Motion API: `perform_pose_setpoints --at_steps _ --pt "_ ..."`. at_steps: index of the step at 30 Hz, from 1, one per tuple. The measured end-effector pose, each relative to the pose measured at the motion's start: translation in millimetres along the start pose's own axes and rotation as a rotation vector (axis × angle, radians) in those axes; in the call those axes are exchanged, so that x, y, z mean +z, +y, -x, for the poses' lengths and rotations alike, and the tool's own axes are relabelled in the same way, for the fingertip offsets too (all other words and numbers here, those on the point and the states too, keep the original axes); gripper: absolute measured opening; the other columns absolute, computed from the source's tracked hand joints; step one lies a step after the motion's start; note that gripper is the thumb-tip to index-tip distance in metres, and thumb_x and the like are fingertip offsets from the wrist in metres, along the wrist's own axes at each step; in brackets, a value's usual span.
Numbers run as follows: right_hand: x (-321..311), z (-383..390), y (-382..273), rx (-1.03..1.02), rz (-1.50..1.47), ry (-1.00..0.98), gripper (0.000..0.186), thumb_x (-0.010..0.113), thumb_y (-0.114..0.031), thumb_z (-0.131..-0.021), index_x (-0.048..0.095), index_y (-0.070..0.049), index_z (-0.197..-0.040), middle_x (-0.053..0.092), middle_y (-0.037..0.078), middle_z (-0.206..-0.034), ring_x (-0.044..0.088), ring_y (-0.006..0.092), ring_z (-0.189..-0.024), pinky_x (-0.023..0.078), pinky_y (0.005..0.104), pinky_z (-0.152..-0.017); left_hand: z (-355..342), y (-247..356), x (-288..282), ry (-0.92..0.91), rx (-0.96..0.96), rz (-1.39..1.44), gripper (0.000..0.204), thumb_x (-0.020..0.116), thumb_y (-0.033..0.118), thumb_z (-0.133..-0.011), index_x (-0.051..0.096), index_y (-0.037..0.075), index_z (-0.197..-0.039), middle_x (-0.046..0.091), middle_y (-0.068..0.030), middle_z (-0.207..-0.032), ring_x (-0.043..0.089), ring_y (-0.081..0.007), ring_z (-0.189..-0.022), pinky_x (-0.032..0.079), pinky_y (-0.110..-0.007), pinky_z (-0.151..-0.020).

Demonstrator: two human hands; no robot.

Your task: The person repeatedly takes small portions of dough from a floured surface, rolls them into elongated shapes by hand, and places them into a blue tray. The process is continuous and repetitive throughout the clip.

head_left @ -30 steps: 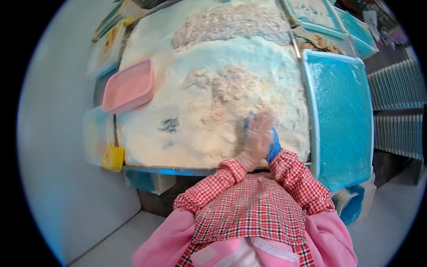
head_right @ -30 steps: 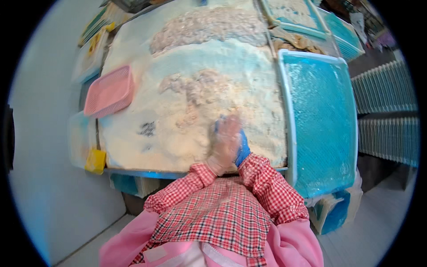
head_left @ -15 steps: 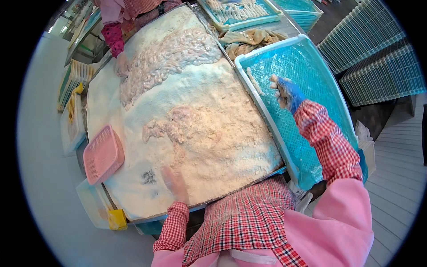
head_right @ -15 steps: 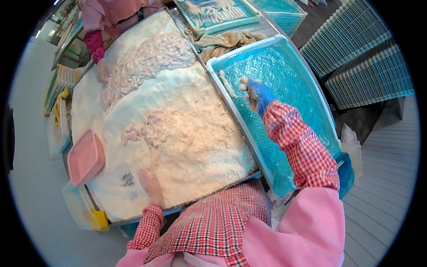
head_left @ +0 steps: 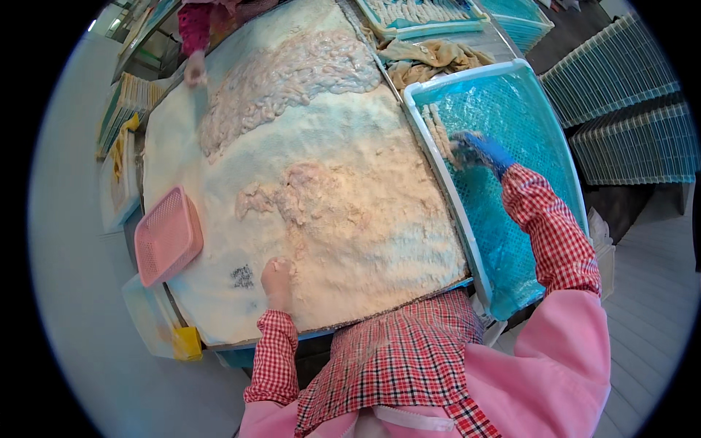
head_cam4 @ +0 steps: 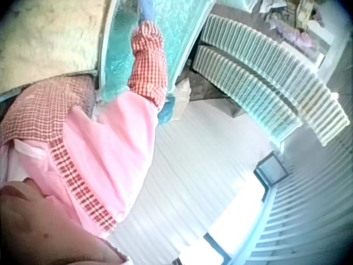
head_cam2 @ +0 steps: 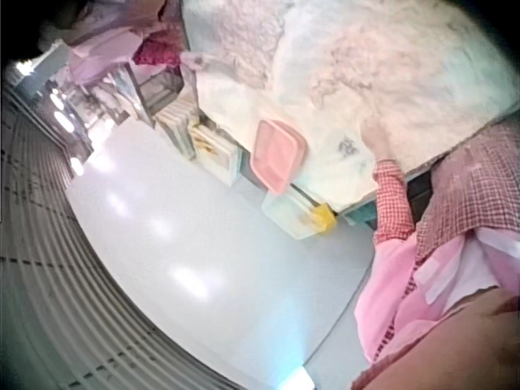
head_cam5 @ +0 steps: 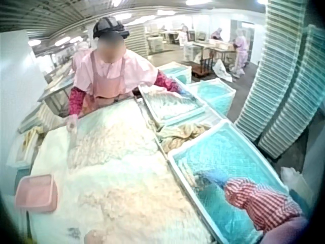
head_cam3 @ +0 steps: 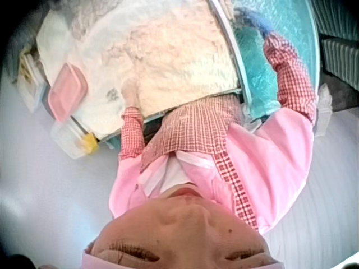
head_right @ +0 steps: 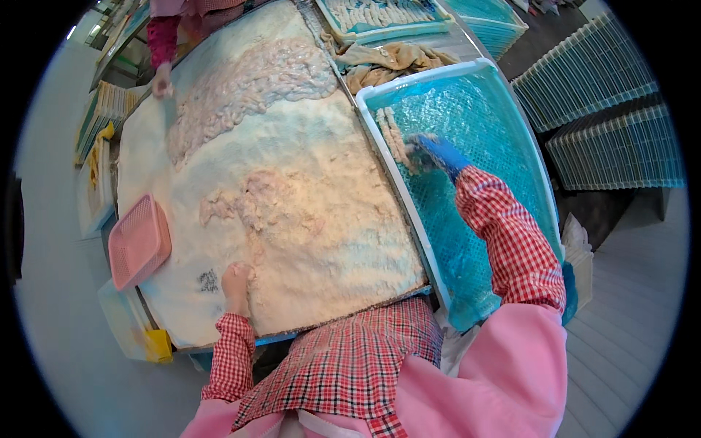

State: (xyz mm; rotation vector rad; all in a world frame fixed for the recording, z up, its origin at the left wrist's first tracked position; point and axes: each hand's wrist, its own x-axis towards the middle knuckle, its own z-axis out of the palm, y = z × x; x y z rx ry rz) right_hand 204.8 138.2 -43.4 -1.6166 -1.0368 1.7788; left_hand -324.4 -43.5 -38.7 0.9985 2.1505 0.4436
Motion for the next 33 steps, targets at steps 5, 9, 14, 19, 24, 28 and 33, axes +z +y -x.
perform_pose_setpoints --at_steps 5,9,14,19,24,28,33 --pt "6.3 -6.8 7.6 -0.046 0.102 0.104 0.048 0.048 -0.047 -0.094 0.059 -0.007 -0.119 0.067 0.006 -0.098 0.06 0.0173 -0.077 0.05 0.03 -0.069 23.4 2.3 -0.2 0.226 0.242 0.275 0.024 0.064 0.013 -0.084 0.063 -0.002 -0.103 0.064 -0.0063 -0.084 0.058 -0.0117 -0.074 0.049 -0.027 -0.067" --pt "31.5 -33.8 3.9 -0.441 0.275 0.352 0.027 0.058 -0.021 -0.092 0.062 -0.004 -0.113 0.064 0.005 -0.099 0.055 0.0128 -0.08 0.046 0.0245 -0.074 37.0 23.4 -17.7 0.149 0.142 0.202 0.021 0.06 0.009 -0.084 0.063 0.0 -0.103 0.066 -0.0085 -0.088 0.061 -0.0136 -0.079 0.049 -0.027 -0.072" --pt "149.0 27.6 -46.0 -0.503 0.22 0.088 0.02 0.059 -0.003 -0.088 0.064 -0.002 -0.106 0.057 -0.002 -0.089 0.047 0.0068 -0.075 0.041 0.0201 -0.07 60.8 -22.0 -30.8 -0.04 0.614 -0.163 0.033 0.061 0.008 -0.08 0.062 0.01 -0.113 0.067 -0.0117 -0.102 0.064 -0.0278 -0.092 0.05 -0.034 -0.08" --pt "216.3 40.0 -7.8 -0.517 0.21 -0.042 0.02 0.055 0.001 -0.087 0.065 -0.003 -0.104 0.053 -0.001 -0.081 0.045 0.0071 -0.07 0.04 0.0206 -0.065 61.0 -34.4 -48.6 -0.173 0.144 -0.194 0.039 0.06 0.02 -0.082 0.06 0.014 -0.12 0.061 -0.0105 -0.122 0.058 -0.0277 -0.11 0.045 -0.038 -0.093" --pt "273.0 60.1 37.9 -0.73 0.475 -0.084 0.024 0.062 -0.002 -0.081 0.066 -0.005 -0.104 0.064 0.012 -0.086 0.058 0.0218 -0.08 0.049 0.0338 -0.073 43.3 -37.3 15.1 0.314 0.271 -0.285 0.031 0.059 0.024 -0.084 0.064 0.012 -0.112 0.065 -0.0114 -0.108 0.063 -0.0292 -0.097 0.048 -0.04 -0.086" --pt "302.3 97.8 30.9 -0.895 0.878 0.003 0.036 0.063 -0.005 -0.079 0.061 -0.01 -0.115 0.061 0.012 -0.082 0.058 0.0309 -0.088 0.049 0.0429 -0.077 35.3 -44.3 6.6 0.14 0.099 -0.099 0.032 0.062 0.028 -0.083 0.065 0.012 -0.11 0.066 -0.0119 -0.101 0.063 -0.0297 -0.095 0.048 -0.041 -0.085" --pt "372.4 115.8 79.6 -0.983 1.119 -0.243 0.027 0.057 -0.008 -0.081 0.061 -0.011 -0.108 0.063 0.008 -0.099 0.06 0.0258 -0.091 0.051 0.0378 -0.075 39.8 -35.4 -59.2 -0.112 0.068 -0.629 0.034 0.06 0.025 -0.083 0.062 0.013 -0.115 0.062 -0.0137 -0.11 0.058 -0.0305 -0.105 0.046 -0.041 -0.09"
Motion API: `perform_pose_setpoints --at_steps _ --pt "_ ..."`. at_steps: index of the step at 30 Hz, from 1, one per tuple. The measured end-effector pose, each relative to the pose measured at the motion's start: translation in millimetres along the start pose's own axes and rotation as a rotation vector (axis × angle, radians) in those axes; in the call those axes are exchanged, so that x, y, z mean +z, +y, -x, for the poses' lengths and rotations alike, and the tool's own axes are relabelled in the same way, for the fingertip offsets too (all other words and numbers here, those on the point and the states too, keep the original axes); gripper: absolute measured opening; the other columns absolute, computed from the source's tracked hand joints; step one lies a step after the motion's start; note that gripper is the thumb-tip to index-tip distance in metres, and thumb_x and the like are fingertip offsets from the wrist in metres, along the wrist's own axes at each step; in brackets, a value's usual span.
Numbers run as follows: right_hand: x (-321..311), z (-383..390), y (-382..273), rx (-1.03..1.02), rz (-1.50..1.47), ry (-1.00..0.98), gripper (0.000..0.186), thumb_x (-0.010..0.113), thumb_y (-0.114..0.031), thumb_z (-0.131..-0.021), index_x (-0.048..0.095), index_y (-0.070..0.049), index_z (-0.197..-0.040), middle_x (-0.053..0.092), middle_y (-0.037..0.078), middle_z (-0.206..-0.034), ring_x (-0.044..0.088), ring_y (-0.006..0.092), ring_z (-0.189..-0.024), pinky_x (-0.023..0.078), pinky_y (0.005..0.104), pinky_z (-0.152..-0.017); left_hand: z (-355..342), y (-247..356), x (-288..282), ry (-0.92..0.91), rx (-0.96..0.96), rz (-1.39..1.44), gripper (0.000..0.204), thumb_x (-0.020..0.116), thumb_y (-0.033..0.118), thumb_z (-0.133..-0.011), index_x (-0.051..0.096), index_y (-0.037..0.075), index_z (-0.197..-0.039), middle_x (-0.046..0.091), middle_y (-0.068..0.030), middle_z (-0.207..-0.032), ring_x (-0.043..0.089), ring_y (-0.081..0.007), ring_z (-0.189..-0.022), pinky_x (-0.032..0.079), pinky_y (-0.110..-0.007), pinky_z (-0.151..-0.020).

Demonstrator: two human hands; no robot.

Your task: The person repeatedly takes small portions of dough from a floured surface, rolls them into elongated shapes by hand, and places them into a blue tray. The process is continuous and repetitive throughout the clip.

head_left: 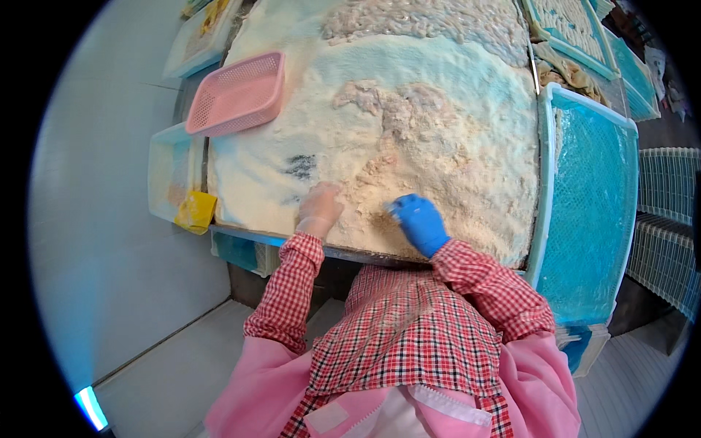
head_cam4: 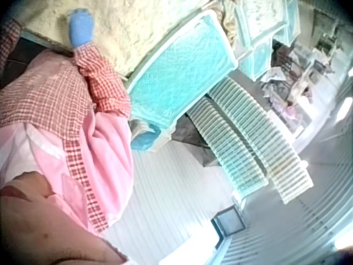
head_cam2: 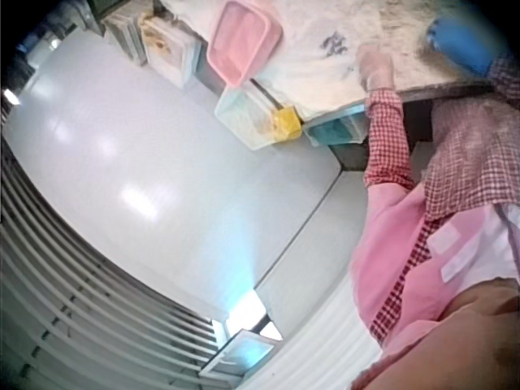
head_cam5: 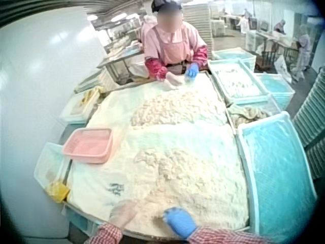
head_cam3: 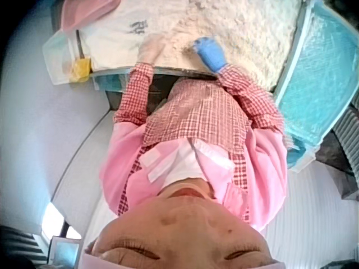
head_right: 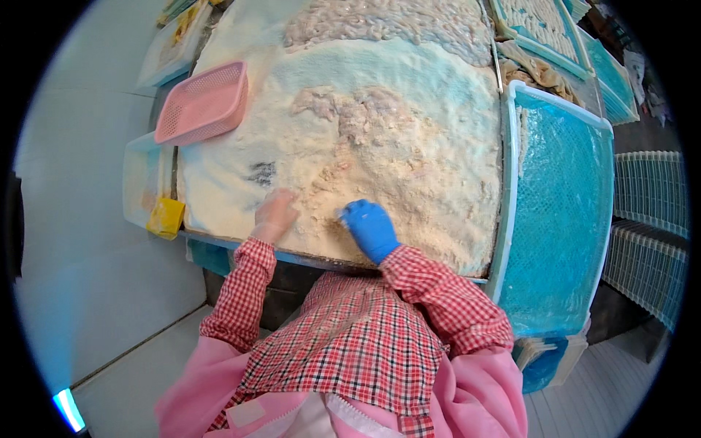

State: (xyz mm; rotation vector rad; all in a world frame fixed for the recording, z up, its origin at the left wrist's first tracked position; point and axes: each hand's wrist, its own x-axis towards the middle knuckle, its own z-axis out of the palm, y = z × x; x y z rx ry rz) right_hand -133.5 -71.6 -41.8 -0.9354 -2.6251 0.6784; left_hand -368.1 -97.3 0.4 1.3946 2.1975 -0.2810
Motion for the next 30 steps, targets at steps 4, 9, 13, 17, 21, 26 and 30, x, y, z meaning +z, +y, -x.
perform_pose_setpoints --at_steps 4,9,13,17,21,26,30 --pt "31.2 -10.1 -27.0 -0.124 0.069 0.077 0.024 0.056 -0.014 -0.083 0.064 -0.011 -0.105 0.062 0.009 -0.105 0.059 0.027 -0.094 0.047 0.0371 -0.081 -21.3 -15.8 31.1 0.353 0.256 0.086 0.033 0.058 0.021 -0.084 0.061 0.009 -0.115 0.062 -0.0167 -0.108 0.059 -0.0332 -0.102 0.047 -0.042 -0.089" --pt "-0.8 6.4 0.4 0.292 -0.264 -0.083 0.023 0.059 -0.017 -0.086 0.065 -0.009 -0.107 0.063 0.012 -0.103 0.061 0.0265 -0.094 0.047 0.0355 -0.085 -27.1 2.8 35.3 0.064 0.087 0.404 0.039 0.063 0.025 -0.082 0.062 0.007 -0.116 0.062 -0.0141 -0.113 0.059 -0.0313 -0.102 0.047 -0.039 -0.09" --pt "-4.8 28.9 24.0 0.747 -1.18 0.273 0.027 0.061 -0.023 -0.09 0.064 -0.004 -0.109 0.066 0.009 -0.098 0.062 0.0211 -0.097 0.047 0.0326 -0.089 -2.0 13.8 6.9 0.125 0.342 0.365 0.038 0.065 0.026 -0.082 0.063 0.006 -0.113 0.064 -0.013 -0.106 0.06 -0.0301 -0.099 0.049 -0.037 -0.086" --pt "-37.7 33.1 37.7 0.842 -1.484 0.383 0.031 0.06 -0.023 -0.09 0.059 -0.001 -0.112 0.064 0.006 -0.101 0.062 0.0194 -0.099 0.049 0.0329 -0.086 13.4 8.9 10.8 0.113 0.609 0.033 0.034 0.066 0.029 -0.082 0.065 0.006 -0.108 0.066 -0.0118 -0.101 0.061 -0.0289 -0.098 0.05 -0.036 -0.085" --pt "-39.1 45.1 40.2 0.91 -1.679 0.434 0.023 0.059 -0.017 -0.089 0.054 -0.005 -0.108 0.061 0.004 -0.096 0.062 0.0163 -0.087 0.049 0.0302 -0.076 10.8 19.3 8.4 0.138 0.289 0.158 0.036 0.067 0.03 -0.08 0.065 0.008 -0.11 0.066 -0.0123 -0.102 0.061 -0.0323 -0.099 0.049 -0.037 -0.088" --pt "-21.1 49.7 12.1 0.799 -1.441 0.376 0.011 0.061 -0.013 -0.088 0.053 -0.007 -0.093 0.059 0.002 -0.081 0.057 0.0119 -0.069 0.046 0.0271 -0.064 9.6 23.3 57.2 0.264 0.492 0.297 0.038 0.067 0.025 -0.08 0.064 0.001 -0.108 0.067 -0.0159 -0.099 0.064 -0.0306 -0.091 0.051 -0.037 -0.083" --pt "-11.6 51.3 8.5 0.77 -1.293 0.473 0.014 0.056 -0.017 -0.092 0.058 -0.003 -0.091 0.059 0.003 -0.075 0.056 0.0113 -0.066 0.046 0.0258 -0.061 4.8 12.7 25.8 0.092 0.077 0.696 0.027 0.062 0.022 -0.085 0.066 0.005 -0.105 0.065 -0.0132 -0.11 0.063 -0.0274 -0.097 0.05 -0.035 -0.085"
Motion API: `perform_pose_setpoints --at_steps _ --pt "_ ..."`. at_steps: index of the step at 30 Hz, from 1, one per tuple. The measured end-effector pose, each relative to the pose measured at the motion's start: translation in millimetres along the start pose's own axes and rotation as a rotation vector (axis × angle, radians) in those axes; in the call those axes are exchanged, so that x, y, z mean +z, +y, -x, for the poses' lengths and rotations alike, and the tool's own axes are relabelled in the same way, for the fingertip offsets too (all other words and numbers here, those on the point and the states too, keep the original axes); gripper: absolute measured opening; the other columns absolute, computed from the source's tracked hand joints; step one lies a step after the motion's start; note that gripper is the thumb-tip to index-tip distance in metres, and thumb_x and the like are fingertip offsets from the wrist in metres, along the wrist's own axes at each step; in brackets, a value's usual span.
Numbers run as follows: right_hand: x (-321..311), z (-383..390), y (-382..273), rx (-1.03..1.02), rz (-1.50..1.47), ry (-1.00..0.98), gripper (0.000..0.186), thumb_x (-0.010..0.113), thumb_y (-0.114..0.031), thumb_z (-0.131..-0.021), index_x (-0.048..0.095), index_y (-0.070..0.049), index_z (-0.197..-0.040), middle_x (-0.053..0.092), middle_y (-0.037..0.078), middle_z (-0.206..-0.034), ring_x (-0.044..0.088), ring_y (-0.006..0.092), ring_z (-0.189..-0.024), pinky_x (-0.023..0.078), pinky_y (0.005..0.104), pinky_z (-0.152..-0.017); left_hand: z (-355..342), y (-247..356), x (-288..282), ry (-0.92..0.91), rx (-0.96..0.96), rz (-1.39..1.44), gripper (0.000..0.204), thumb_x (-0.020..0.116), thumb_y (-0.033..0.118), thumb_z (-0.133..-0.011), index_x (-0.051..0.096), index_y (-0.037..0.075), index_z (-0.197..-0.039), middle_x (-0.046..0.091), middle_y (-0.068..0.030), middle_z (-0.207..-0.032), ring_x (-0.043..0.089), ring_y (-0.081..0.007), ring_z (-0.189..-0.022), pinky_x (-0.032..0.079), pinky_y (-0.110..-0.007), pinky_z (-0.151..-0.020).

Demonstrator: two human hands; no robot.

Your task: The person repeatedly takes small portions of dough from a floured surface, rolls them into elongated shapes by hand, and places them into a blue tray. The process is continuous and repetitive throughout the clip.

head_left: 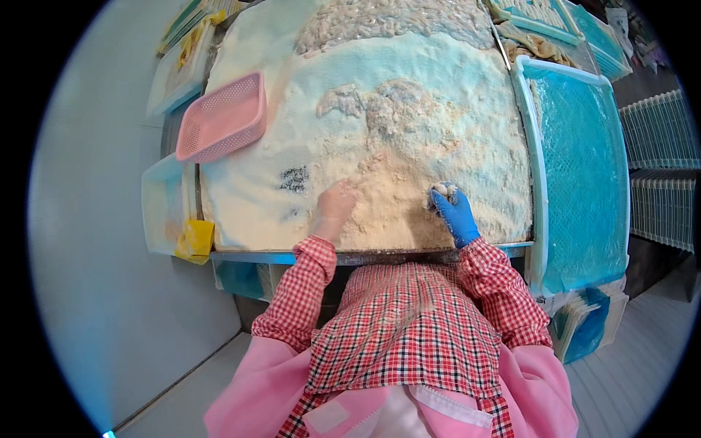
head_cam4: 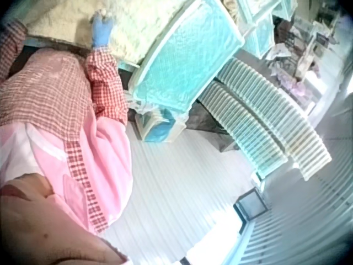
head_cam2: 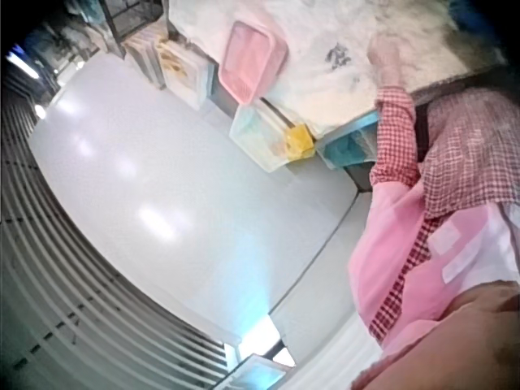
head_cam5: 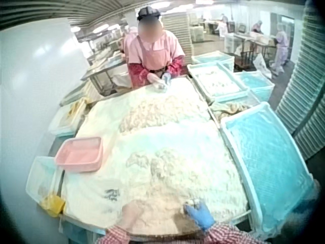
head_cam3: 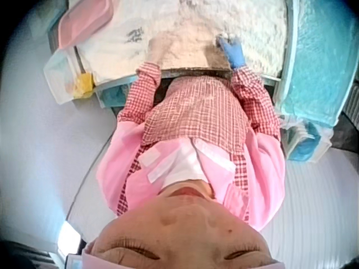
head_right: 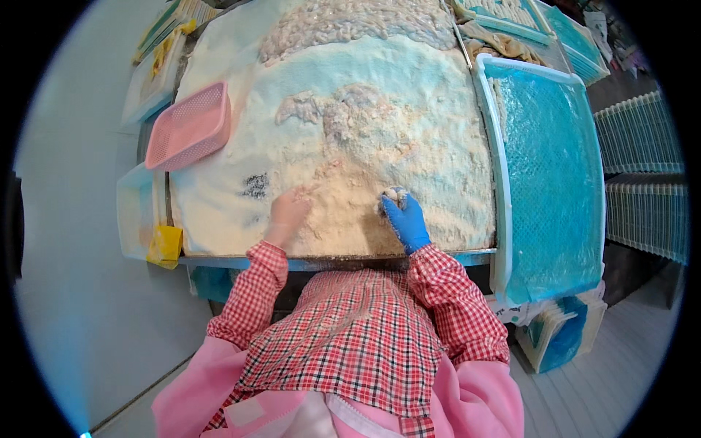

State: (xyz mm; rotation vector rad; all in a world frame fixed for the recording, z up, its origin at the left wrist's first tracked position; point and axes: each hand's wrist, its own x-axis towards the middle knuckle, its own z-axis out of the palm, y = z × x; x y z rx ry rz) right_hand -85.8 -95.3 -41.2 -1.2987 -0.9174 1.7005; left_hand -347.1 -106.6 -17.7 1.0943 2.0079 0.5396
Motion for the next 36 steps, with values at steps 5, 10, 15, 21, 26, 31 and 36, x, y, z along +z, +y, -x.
perform_pose_setpoints --at_steps 5,10,15,21,26,31,36 --pt "3.1 0.3 1.7 -0.047 0.151 -0.048 0.014 0.055 -0.016 -0.093 0.06 -0.003 -0.096 0.061 0.003 -0.081 0.057 0.0111 -0.07 0.047 0.0252 -0.065 4.8 5.6 -3.2 0.198 0.46 -0.27 0.03 0.063 0.019 -0.084 0.063 0.005 -0.11 0.065 -0.0155 -0.109 0.064 -0.0282 -0.095 0.05 -0.036 -0.084" --pt "-2.9 -4.3 18.0 0.025 -0.01 0.004 0.01 0.055 -0.013 -0.093 0.057 -0.004 -0.097 0.06 0.003 -0.083 0.057 0.0113 -0.07 0.046 0.0252 -0.064 19.1 4.8 17.5 -0.05 0.39 -0.329 0.041 0.065 0.018 -0.08 0.057 0.004 -0.118 0.061 -0.0149 -0.115 0.059 -0.0302 -0.101 0.048 -0.036 -0.088" --pt "-9.7 -2.0 43.9 0.011 -0.101 -0.064 0.009 0.052 -0.01 -0.093 0.053 -0.004 -0.1 0.06 0.005 -0.083 0.057 0.0127 -0.071 0.047 0.0268 -0.064 26.0 1.0 35.7 0.034 0.554 -0.559 0.036 0.065 0.015 -0.081 0.06 0.004 -0.114 0.061 -0.014 -0.111 0.06 -0.0291 -0.099 0.049 -0.037 -0.085" --pt "16.1 -7.3 39.6 0.521 -0.887 -0.021 0.02 0.049 -0.011 -0.093 0.055 0.0 -0.109 0.063 0.016 -0.105 0.063 0.0259 -0.092 0.054 0.0379 -0.08 42.8 14.8 61.4 -0.064 0.229 0.166 0.03 0.067 0.012 -0.077 0.064 0.007 -0.107 0.063 -0.0123 -0.101 0.06 -0.0287 -0.093 0.05 -0.037 -0.079" --pt "34.4 -9.1 27.7 0.309 -1.236 -0.139 0.039 0.044 -0.034 -0.098 0.057 0.0 -0.111 0.063 0.016 -0.107 0.062 0.0293 -0.095 0.052 0.0398 -0.086 50.8 31.6 69.1 0.059 0.603 -0.21 0.035 0.066 0.008 -0.078 0.062 0.004 -0.112 0.061 -0.0117 -0.104 0.061 -0.0232 -0.086 0.05 -0.032 -0.074" --pt "22.8 -18.7 56.3 0.348 -1.197 -0.198 0.038 0.044 -0.034 -0.099 0.058 -0.001 -0.112 0.065 0.015 -0.103 0.062 0.0263 -0.088 0.054 0.0384 -0.08 45.7 61.1 62.2 0.132 0.684 -0.149 0.039 0.058 0.014 -0.084 0.056 0.003 -0.121 0.058 -0.0158 -0.114 0.055 -0.0312 -0.106 0.043 -0.04 -0.093" --pt "66.4 3.1 40.7 -0.316 -0.448 -0.111 0.05 0.043 -0.026 -0.096 0.033 -0.008 -0.142 0.031 0.013 -0.148 0.031 0.0243 -0.136 0.024 0.0403 -0.113 63.7 84.5 83.1 0.056 0.752 -0.125 0.042 0.043 0.018 -0.091 0.05 0.003 -0.13 0.048 -0.0185 -0.134 0.034 -0.0332 -0.134 0.023 -0.043 -0.112"
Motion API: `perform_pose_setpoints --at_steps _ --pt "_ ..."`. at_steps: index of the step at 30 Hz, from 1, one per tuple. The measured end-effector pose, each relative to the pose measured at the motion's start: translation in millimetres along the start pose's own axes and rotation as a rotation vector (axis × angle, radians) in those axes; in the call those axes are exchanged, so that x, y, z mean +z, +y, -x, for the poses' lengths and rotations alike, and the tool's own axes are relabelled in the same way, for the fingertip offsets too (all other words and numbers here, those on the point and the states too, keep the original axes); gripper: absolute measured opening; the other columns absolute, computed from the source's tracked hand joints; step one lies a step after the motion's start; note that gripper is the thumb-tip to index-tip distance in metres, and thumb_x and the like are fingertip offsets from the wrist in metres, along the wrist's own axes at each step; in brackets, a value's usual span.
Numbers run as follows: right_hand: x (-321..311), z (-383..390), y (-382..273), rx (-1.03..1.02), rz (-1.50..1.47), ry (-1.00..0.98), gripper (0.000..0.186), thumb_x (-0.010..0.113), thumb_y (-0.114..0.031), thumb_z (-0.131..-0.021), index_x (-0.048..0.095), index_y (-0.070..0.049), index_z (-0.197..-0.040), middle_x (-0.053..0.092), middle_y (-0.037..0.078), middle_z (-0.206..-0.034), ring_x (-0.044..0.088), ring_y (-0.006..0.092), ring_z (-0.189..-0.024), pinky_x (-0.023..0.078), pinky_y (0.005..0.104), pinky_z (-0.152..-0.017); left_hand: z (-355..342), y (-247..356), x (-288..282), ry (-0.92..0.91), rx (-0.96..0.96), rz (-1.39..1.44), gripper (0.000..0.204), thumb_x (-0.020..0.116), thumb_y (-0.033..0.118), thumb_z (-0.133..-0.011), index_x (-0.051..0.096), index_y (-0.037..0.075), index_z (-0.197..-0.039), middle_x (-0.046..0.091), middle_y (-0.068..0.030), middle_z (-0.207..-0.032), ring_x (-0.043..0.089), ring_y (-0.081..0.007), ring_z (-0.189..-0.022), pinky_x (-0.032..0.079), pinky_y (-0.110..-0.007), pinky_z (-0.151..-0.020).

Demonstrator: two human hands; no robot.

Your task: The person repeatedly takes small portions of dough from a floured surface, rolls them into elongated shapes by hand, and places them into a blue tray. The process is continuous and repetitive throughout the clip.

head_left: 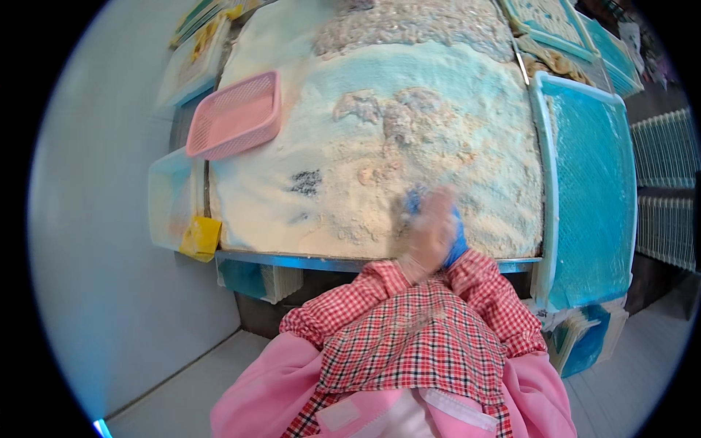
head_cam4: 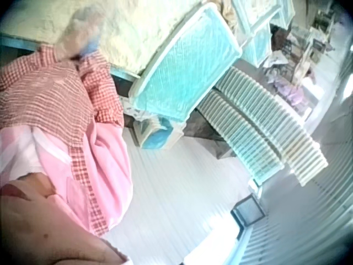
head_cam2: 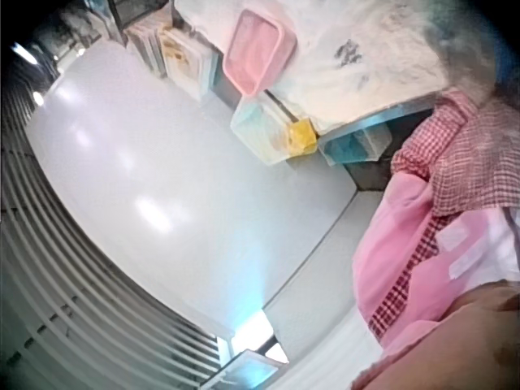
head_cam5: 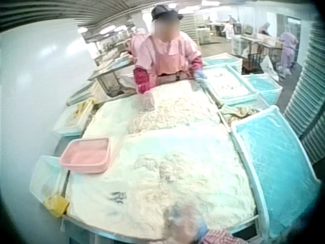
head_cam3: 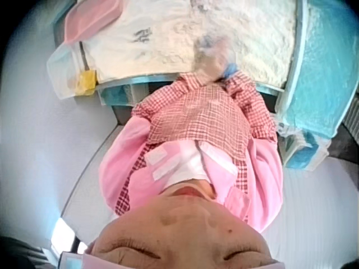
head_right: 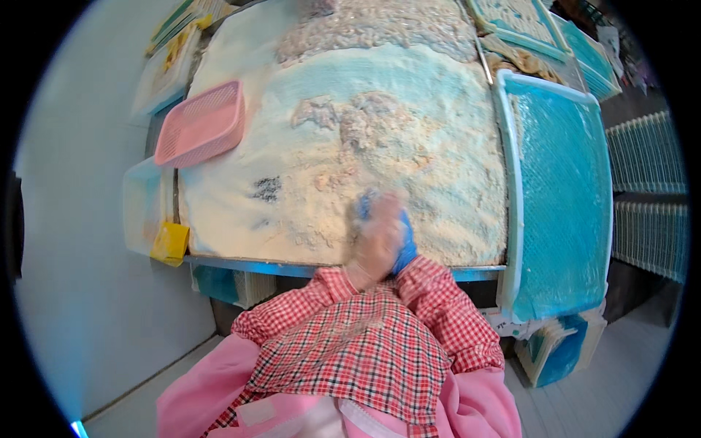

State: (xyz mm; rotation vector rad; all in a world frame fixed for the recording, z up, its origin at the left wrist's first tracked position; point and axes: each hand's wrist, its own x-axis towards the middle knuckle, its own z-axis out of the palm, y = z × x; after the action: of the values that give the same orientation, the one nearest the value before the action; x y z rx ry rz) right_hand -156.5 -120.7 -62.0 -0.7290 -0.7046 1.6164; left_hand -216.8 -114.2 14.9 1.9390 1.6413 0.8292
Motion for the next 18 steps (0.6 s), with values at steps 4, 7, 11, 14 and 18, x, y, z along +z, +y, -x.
perform_pose_setpoints --at_steps 4,7,11,14,18 --pt "33.2 -10.7 15.5 -0.334 -0.814 0.097 0.052 0.033 -0.019 -0.099 0.02 -0.008 -0.148 0.019 0.007 -0.155 0.017 0.0215 -0.142 0.007 0.0347 -0.116 -18.4 -24.1 5.5 0.003 0.084 0.075 0.044 0.039 0.021 -0.094 0.048 0.005 -0.134 0.043 -0.0153 -0.142 0.026 -0.0312 -0.139 0.015 -0.042 -0.115" --pt "6.9 -5.1 14.3 -0.062 -1.101 0.031 0.051 0.027 -0.022 -0.101 0.018 -0.008 -0.149 0.016 0.004 -0.156 0.011 0.0215 -0.143 0.0 0.0348 -0.116 -12.3 -38.1 26.3 0.08 -0.004 0.097 0.045 0.039 0.023 -0.094 0.047 0.006 -0.135 0.041 -0.0123 -0.144 0.025 -0.031 -0.14 0.014 -0.044 -0.115" --pt "47.7 -13.9 -13.5 -0.609 -0.912 0.06 0.053 0.031 -0.023 -0.1 0.016 -0.01 -0.15 0.015 0.005 -0.156 0.009 0.0232 -0.144 -0.002 0.0365 -0.116 -8.2 -4.4 20.9 -0.101 0.217 0.097 0.052 0.04 0.033 -0.095 0.041 0.006 -0.139 0.038 -0.0143 -0.145 0.026 -0.0316 -0.139 0.013 -0.047 -0.115" --pt "-45.4 -8.5 0.5 0.126 -1.103 -0.263 0.043 0.035 -0.03 -0.101 0.038 -0.009 -0.138 0.04 0.011 -0.142 0.038 0.0298 -0.13 0.031 0.0433 -0.107 -29.4 -41.2 3.7 -0.125 0.097 -0.353 0.059 0.042 0.039 -0.094 0.034 0.006 -0.142 0.033 -0.0163 -0.147 0.024 -0.0304 -0.14 0.017 -0.047 -0.114" --pt "-25.1 -24.2 -43.9 0.548 -0.537 0.334 0.033 0.04 -0.038 -0.1 0.053 -0.01 -0.108 0.058 0.003 -0.087 0.057 0.0197 -0.076 0.051 0.0338 -0.067 -7.5 -84.1 -7.4 -0.279 0.007 -0.423 0.055 0.047 0.035 -0.093 0.036 0.006 -0.139 0.04 -0.0195 -0.141 0.036 -0.0319 -0.131 0.029 -0.044 -0.107"
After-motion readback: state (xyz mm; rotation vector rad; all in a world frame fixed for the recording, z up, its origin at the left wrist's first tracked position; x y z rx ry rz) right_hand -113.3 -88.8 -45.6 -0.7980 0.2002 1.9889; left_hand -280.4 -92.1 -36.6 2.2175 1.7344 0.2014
